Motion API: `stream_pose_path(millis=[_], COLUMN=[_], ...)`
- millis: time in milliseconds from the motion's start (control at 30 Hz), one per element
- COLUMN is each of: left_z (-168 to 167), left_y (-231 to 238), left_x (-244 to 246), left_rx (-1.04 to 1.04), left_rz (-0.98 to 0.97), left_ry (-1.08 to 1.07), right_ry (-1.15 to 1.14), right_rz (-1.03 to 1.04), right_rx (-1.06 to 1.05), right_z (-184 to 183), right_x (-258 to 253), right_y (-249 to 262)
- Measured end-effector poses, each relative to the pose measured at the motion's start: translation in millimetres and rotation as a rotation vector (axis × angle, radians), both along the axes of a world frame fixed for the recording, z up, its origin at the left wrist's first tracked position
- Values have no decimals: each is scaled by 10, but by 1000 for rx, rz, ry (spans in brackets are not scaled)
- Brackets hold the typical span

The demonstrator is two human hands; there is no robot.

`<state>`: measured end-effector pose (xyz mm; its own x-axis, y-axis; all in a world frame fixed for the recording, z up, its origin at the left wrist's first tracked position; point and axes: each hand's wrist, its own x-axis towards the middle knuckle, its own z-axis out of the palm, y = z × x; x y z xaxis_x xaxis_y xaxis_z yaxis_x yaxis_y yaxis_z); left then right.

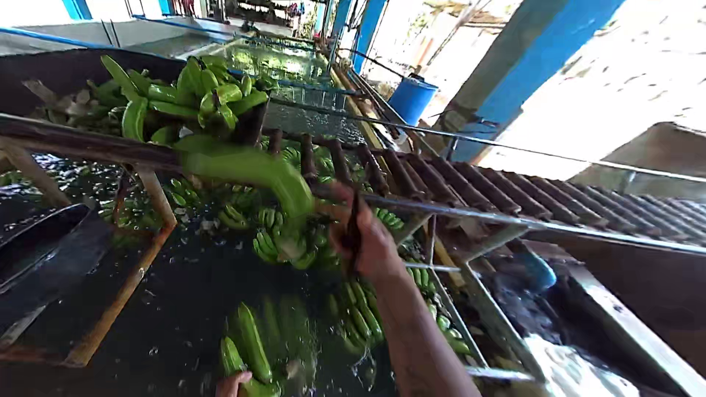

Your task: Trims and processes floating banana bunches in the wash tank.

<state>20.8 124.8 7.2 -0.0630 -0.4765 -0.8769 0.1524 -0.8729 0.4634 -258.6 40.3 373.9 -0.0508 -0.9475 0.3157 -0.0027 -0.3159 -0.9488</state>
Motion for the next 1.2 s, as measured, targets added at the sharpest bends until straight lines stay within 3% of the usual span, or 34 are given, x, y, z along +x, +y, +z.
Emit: stream_pose_path(millis=[67, 133, 300, 400, 700, 800, 900, 933, 1000, 1100, 1200], left_z=[80, 150, 326, 476, 783, 696, 573, 553, 592, 704, 715], left_y=[-14, -27, -45, -19, 66, 171, 309, 379, 394, 319, 317], left_x=[-69, -66, -92, -171, -627, -652, -601, -602, -664, -783, -845], left_rx=[19, 57, 146, 181, 188, 112, 44, 33, 27, 44, 31], left_rz=[65, 121, 181, 266, 414, 414, 391, 385, 388, 396, 403], left_ry=[23, 55, 112, 115, 143, 98, 136, 159, 183, 172, 136], right_ry=[-30, 59, 548, 715, 785, 469, -23, -9, 395, 845, 770], right_rz=[-20, -125, -134, -195, -245, -77, 26, -48, -207, -229, -213], right_rx=[5, 194, 1033, 1222, 1241, 1238, 1127, 1066, 994, 1099, 1158], right_z=[8, -363, -2318, -2900, -3104, -2988, -2581, -2511, -2598, -2775, -2957], right_x=[33, 175, 78, 171, 433, 429, 506, 504, 339, 184, 288], right_y=[-135, -75, 596, 1016, 842, 1099, 1397, 1391, 1224, 993, 1043])
